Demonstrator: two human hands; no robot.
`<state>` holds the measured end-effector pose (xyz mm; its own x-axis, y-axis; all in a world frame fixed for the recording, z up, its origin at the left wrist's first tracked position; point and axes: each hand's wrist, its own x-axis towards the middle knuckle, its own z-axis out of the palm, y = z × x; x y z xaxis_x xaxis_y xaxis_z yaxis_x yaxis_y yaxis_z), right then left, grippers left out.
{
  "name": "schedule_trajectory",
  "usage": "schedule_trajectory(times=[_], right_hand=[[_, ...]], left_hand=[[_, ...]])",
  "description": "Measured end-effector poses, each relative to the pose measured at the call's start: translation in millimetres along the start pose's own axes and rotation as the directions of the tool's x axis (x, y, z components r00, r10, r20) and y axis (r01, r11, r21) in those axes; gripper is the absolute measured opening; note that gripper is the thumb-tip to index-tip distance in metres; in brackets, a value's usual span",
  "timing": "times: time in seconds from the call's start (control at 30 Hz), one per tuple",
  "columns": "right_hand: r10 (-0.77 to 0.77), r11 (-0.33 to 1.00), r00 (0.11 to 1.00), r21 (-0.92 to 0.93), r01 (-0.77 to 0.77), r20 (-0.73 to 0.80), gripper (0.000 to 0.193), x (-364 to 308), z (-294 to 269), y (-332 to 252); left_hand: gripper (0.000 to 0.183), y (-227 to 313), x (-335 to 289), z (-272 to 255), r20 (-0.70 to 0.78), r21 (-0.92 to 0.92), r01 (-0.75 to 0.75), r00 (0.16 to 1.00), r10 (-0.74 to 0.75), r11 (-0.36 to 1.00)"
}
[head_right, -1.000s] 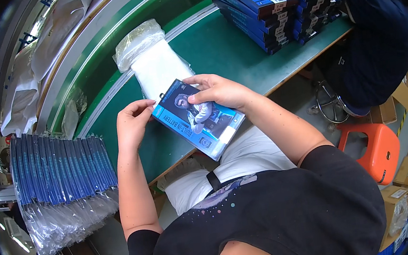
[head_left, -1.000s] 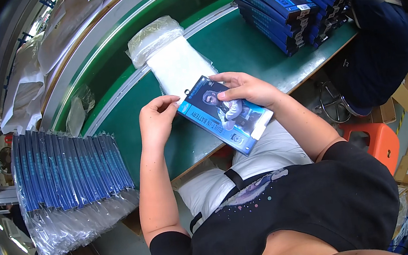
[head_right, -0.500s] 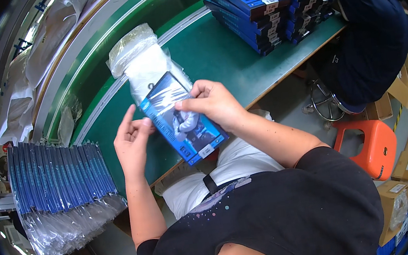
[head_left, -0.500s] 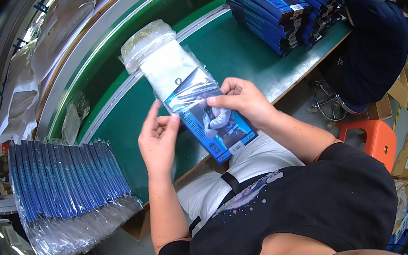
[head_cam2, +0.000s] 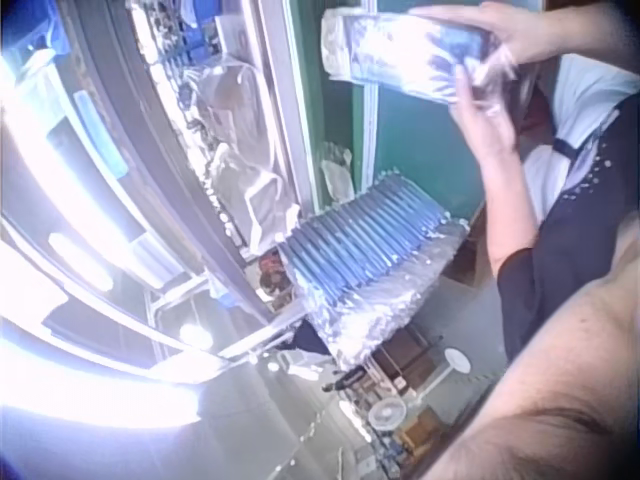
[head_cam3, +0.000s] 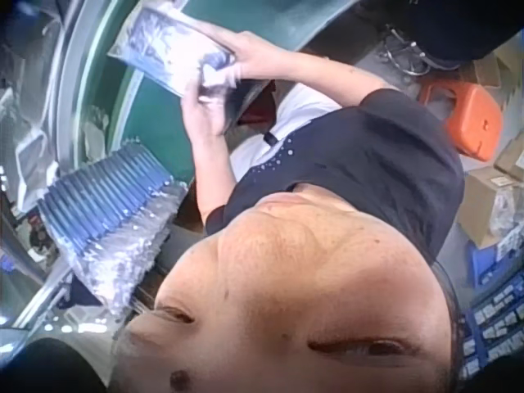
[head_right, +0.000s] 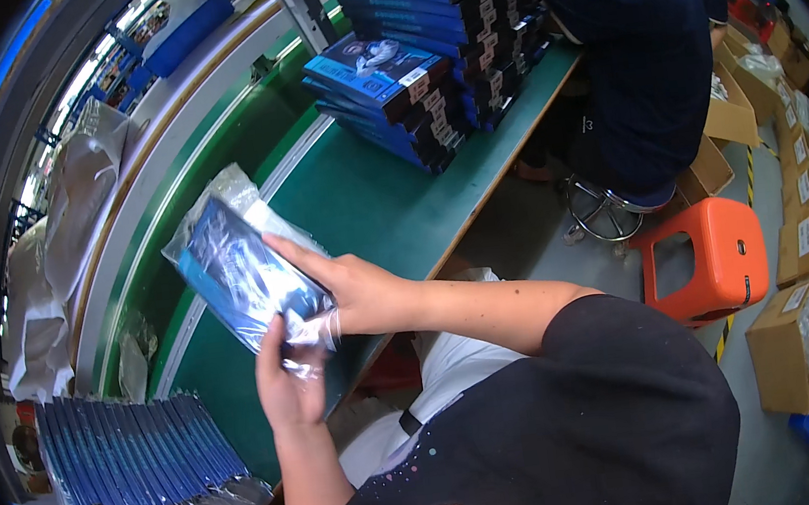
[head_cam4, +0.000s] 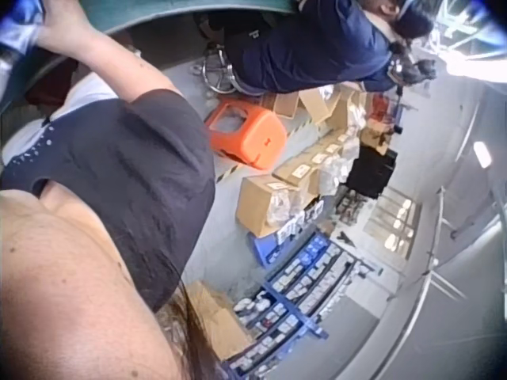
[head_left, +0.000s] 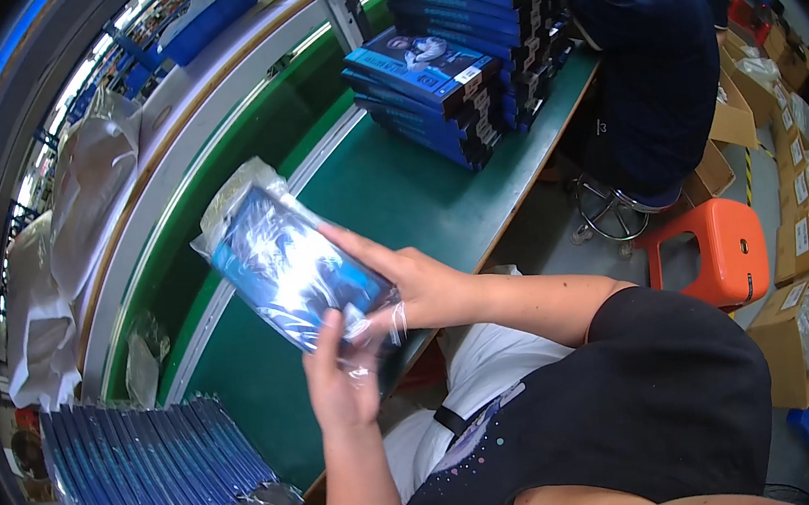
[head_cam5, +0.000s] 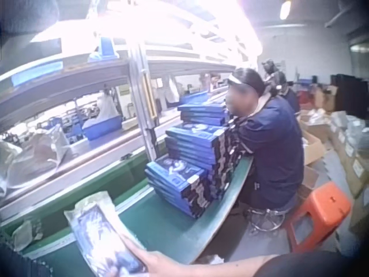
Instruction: The recorder is packing blue electronic devices into clear plastic bags at a workstation.
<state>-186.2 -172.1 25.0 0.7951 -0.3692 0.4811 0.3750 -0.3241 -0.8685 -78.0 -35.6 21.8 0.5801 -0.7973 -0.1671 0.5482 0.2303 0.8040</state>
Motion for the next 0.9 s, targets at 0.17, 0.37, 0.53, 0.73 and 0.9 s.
schedule_trajectory(times=[0.17, 0.37, 0.53, 0.73, 0.9], right_hand=[[-0.434, 0.9, 0.853, -0.183, 0.396, -0.291, 0.03, 4.9, -11.6, -30.2], [-0.41, 0.909, 0.867, 0.051, 0.413, 0.284, 0.024, 2.0, 32.4, -29.2], [-0.461, 0.875, 0.822, 0.019, 0.483, 0.335, 0.035, 18.2, 13.5, -40.3], [-0.535, 0.747, 0.82, -0.566, 0.348, -0.202, 0.027, 88.7, -97.2, -48.5], [0.031, 0.095, 0.973, -0.968, -0.233, -0.231, 0.07, 117.1, -165.8, -12.7]], left_hand=[[0.047, 16.6, -22.9, 10.2, 0.294, 0.264, 0.068, 0.944, -0.147, 0.962], [0.055, 28.4, -27.9, 8.2, 0.196, 0.039, 0.144, 0.969, -0.149, 0.989], [0.057, 39.7, -46.9, -5.1, -0.05, 0.302, -0.233, 0.965, 0.259, 0.924], [0.053, 36.3, -65.3, -97.3, 0.032, 0.98, 0.088, 0.816, 0.577, -0.18], [0.05, 23.0, -54.9, -108.6, 0.058, 0.901, 0.222, 0.789, 0.612, -0.372]])
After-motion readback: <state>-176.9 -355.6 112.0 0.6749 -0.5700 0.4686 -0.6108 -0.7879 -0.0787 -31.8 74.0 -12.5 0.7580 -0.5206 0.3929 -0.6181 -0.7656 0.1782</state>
